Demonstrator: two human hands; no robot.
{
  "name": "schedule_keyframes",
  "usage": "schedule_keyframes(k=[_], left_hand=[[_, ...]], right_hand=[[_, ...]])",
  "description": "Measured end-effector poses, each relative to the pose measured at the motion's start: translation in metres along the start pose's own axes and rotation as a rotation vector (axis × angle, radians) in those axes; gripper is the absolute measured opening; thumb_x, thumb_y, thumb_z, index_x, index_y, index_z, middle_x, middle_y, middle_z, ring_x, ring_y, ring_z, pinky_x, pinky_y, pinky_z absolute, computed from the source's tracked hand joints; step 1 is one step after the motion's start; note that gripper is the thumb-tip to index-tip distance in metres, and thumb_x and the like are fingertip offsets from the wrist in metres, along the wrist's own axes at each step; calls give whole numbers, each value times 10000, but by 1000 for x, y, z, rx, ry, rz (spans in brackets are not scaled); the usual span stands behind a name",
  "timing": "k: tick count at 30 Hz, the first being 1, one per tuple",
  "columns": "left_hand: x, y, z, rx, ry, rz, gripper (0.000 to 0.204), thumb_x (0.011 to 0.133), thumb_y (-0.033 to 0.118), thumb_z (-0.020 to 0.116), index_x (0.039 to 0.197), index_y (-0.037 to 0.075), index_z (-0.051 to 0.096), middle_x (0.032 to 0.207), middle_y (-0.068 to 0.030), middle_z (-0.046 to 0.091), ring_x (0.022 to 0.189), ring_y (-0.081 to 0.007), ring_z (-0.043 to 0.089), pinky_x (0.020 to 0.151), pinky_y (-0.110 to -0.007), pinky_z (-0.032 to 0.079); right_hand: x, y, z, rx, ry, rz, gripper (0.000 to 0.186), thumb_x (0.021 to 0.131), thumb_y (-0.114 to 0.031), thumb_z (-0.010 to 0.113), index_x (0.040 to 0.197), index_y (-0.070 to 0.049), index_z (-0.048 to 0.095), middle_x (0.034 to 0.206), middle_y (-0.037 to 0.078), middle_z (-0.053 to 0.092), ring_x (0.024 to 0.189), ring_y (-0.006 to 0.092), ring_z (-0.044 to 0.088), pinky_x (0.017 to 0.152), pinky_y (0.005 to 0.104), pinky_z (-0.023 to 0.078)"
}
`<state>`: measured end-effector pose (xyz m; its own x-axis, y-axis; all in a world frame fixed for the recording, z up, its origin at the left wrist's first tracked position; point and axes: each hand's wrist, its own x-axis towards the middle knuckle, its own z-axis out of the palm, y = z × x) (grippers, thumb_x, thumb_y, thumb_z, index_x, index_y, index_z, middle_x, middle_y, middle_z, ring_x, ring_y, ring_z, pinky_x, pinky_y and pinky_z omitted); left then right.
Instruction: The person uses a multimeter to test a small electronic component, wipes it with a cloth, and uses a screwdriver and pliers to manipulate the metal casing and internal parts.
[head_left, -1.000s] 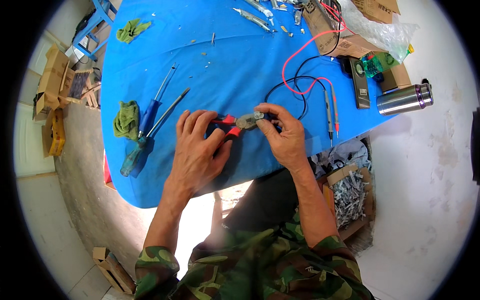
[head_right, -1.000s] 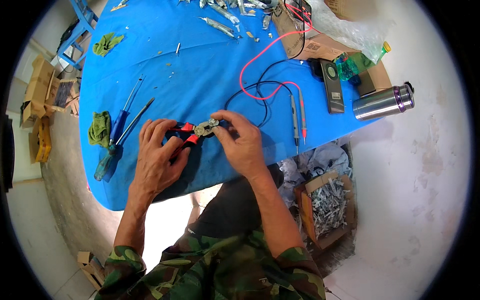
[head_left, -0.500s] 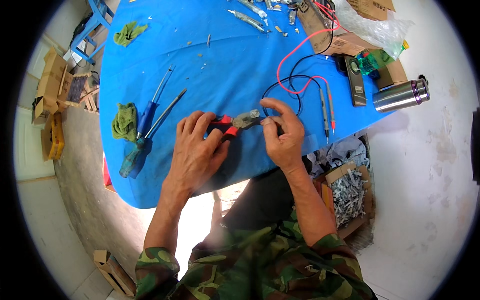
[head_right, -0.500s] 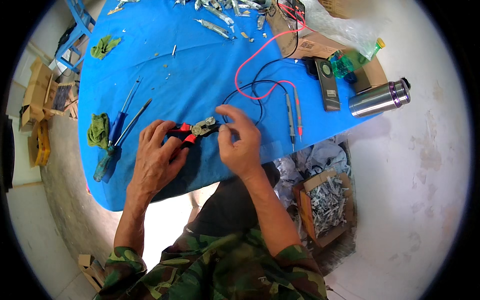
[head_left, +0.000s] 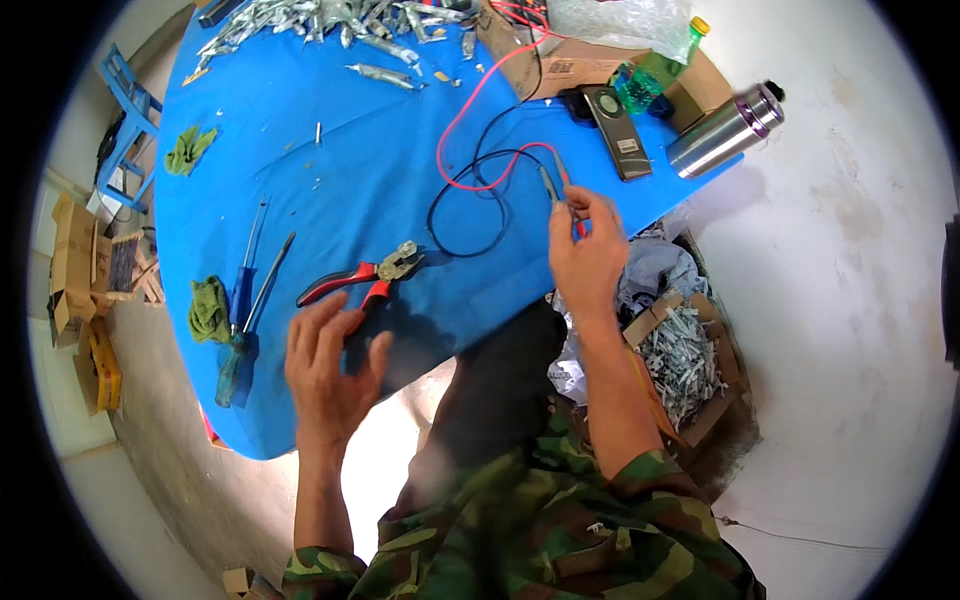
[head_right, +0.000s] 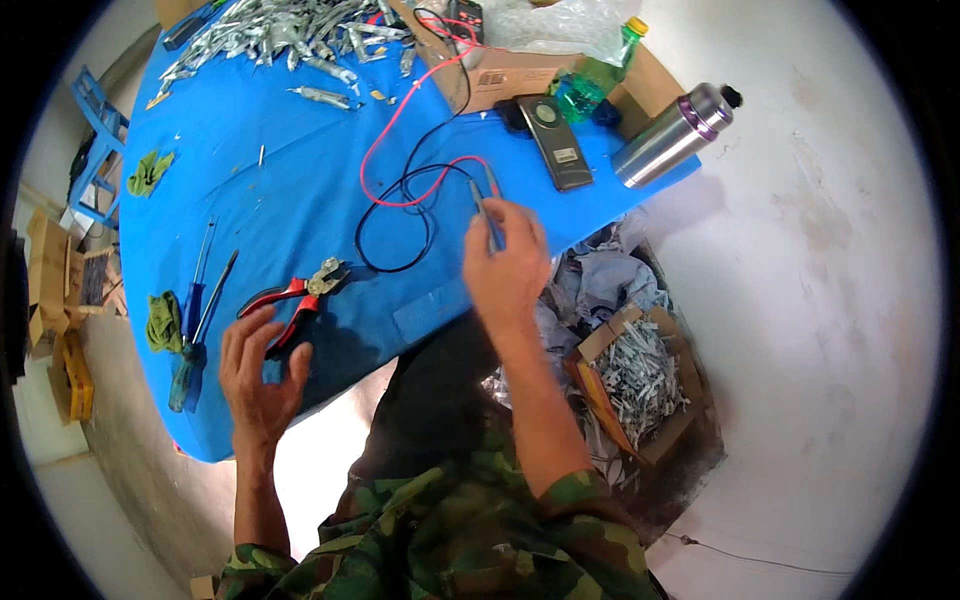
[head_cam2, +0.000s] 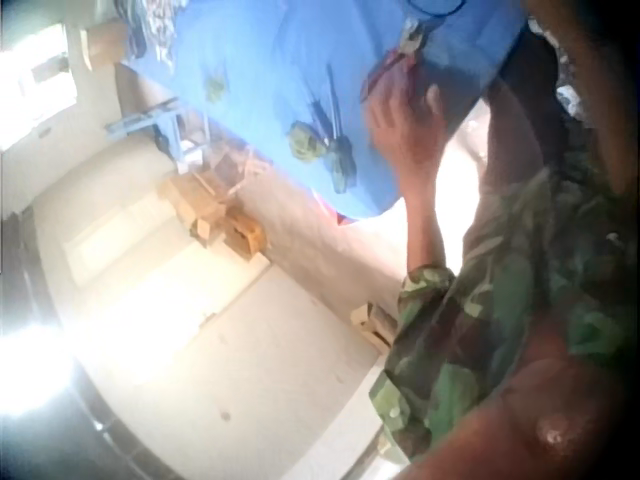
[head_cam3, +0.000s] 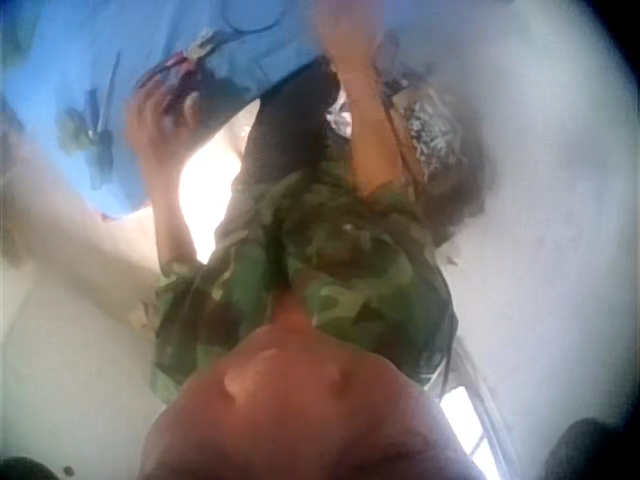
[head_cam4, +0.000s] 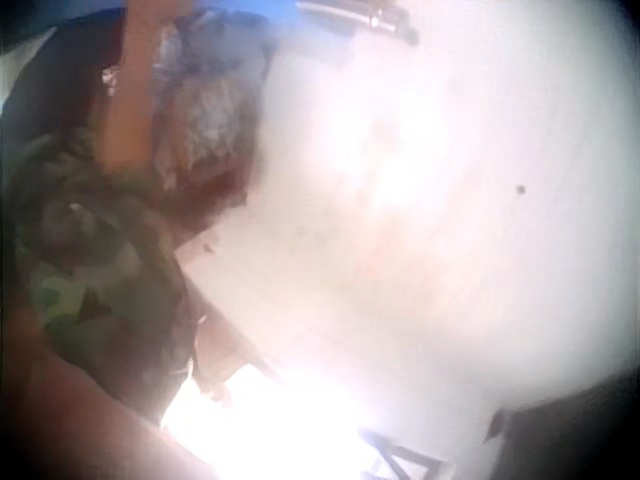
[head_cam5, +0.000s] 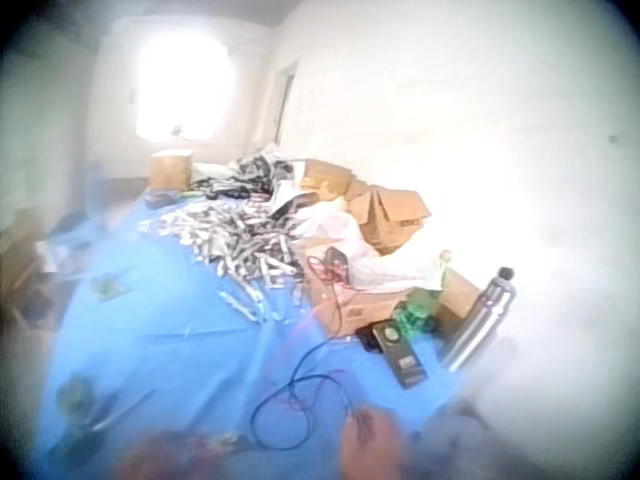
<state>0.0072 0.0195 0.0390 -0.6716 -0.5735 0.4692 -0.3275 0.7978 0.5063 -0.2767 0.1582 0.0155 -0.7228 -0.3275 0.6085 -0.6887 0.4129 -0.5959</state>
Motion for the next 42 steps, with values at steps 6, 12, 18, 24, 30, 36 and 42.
schedule_keyframes(k=[6,12,18,24,30,36,42], left_hand=[[9,38,34,-171,-81,90,295,813,85,853,1064,17,711,1104,-146,735,873,-266,726,672,-350,581],[27,73,67,-280,-280,-15,236,860,118,826,1040,14,716,930,-148,723,690,-262,686,616,-360,550],[62,92,109,-355,-337,-42,247,896,161,788,1065,-5,719,924,-163,735,710,-281,704,646,-379,558],[78,96,147,-600,-457,-222,422,927,177,753,1251,-71,645,973,-164,767,823,-184,731,728,-334,575],[98,111,140,-1042,-693,-467,486,927,165,765,1334,-45,600,988,-82,753,823,-104,680,648,-249,510],[91,96,141,-1267,-709,-547,396,925,150,772,1261,-15,641,953,-59,730,732,-78,622,587,-231,466],[98,86,77,-1103,-670,-582,254,941,149,761,1137,10,677,909,-51,718,699,-89,630,550,-243,496]], right_hand=[[37,23,-9,-346,-429,252,452,841,-426,760,1070,-38,732,1058,170,736,960,358,721,817,479,564],[49,22,-12,-398,-568,316,445,772,-476,758,845,-37,742,816,188,742,800,359,727,741,456,561],[43,22,-18,-405,-650,302,478,793,-493,688,698,-26,724,763,205,726,740,423,709,692,495,561],[42,13,-34,-292,-684,408,431,854,-407,665,885,13,760,841,264,733,838,431,734,768,509,568],[23,36,-45,206,-660,497,379,880,-311,692,866,68,675,766,205,702,723,289,699,670,410,532],[14,28,-47,600,-714,497,278,947,-239,699,928,37,681,785,59,661,708,117,583,612,324,477],[17,6,-49,1068,-567,744,189,1026,-235,677,973,-59,633,723,-32,582,578,49,502,497,252,385]])
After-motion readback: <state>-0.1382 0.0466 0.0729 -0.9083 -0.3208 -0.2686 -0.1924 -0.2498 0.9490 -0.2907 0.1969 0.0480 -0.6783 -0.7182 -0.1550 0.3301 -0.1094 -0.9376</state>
